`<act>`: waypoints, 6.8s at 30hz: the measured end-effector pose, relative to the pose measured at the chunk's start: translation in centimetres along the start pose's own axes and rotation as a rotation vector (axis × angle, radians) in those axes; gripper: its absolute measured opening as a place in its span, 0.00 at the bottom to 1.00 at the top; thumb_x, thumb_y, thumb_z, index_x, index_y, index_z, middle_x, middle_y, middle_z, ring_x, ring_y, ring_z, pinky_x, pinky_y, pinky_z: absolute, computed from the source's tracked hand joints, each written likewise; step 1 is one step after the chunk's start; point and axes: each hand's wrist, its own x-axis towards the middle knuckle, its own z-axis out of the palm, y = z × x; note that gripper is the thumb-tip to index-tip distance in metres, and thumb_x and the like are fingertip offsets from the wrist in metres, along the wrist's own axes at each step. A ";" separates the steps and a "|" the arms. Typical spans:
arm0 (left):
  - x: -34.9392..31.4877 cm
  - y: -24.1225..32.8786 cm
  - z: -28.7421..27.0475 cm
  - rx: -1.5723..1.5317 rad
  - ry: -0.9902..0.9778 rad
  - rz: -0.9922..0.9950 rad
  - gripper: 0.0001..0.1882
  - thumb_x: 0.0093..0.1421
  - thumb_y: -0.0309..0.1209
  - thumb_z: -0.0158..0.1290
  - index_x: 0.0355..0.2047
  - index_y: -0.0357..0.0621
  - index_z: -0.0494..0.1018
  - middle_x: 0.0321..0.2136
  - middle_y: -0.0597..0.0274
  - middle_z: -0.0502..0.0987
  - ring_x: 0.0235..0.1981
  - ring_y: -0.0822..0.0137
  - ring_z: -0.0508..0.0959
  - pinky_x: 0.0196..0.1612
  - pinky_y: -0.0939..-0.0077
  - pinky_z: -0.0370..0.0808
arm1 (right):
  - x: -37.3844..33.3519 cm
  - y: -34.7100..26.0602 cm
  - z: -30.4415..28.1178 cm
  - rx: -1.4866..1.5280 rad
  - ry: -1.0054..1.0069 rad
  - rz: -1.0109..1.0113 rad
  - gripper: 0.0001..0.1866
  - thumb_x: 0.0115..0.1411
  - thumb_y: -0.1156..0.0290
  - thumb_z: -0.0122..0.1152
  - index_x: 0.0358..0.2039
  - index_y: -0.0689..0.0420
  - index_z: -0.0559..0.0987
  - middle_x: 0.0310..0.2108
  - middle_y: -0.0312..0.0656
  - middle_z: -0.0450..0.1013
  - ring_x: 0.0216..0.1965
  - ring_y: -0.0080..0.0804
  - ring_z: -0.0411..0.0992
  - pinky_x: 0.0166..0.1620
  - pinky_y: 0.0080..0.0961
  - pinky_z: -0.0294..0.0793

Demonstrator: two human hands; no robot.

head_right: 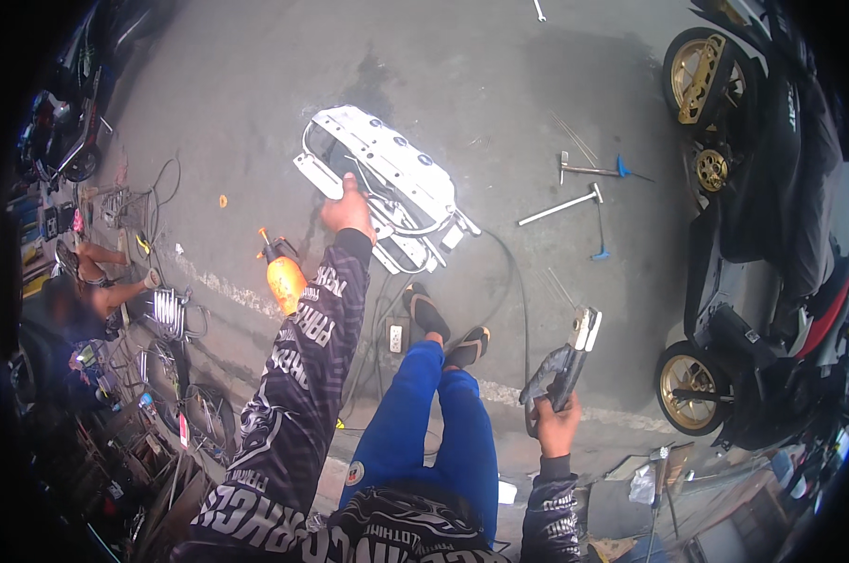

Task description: The person hammers a chrome motorcycle rear rack, then uses a welding torch to weld the frame while seated on the ground. The person repositions the frame and continues welding multiple joints.

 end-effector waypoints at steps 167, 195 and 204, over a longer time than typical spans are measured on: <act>2.3 -2.3 -8.0 0.563 0.280 0.003 0.36 0.55 0.40 0.59 0.54 0.17 0.66 0.50 0.41 0.76 0.43 0.54 0.79 0.47 0.59 0.76 | 35.5 14.3 -3.9 -0.827 0.184 0.433 0.25 0.55 0.70 0.61 0.52 0.61 0.67 0.50 0.59 0.70 0.53 0.59 0.71 0.55 0.47 0.73; 3.3 -0.2 -10.5 0.508 0.012 -0.129 0.22 0.71 0.44 0.39 0.49 0.41 0.74 0.42 0.58 0.79 0.41 0.60 0.81 0.44 0.63 0.79 | 74.4 8.8 8.8 -1.519 0.123 -0.482 0.12 0.65 0.66 0.53 0.49 0.44 0.76 0.58 0.39 0.69 0.67 0.39 0.59 0.69 0.63 0.47; 2.0 -2.3 -10.8 0.751 0.197 0.080 0.30 0.55 0.41 0.59 0.48 0.25 0.71 0.40 0.50 0.78 0.38 0.58 0.76 0.47 0.64 0.72 | 53.7 -8.4 8.3 -0.691 -0.399 -0.922 0.16 0.63 0.68 0.61 0.52 0.48 0.76 0.41 0.40 0.71 0.45 0.40 0.73 0.55 0.43 0.70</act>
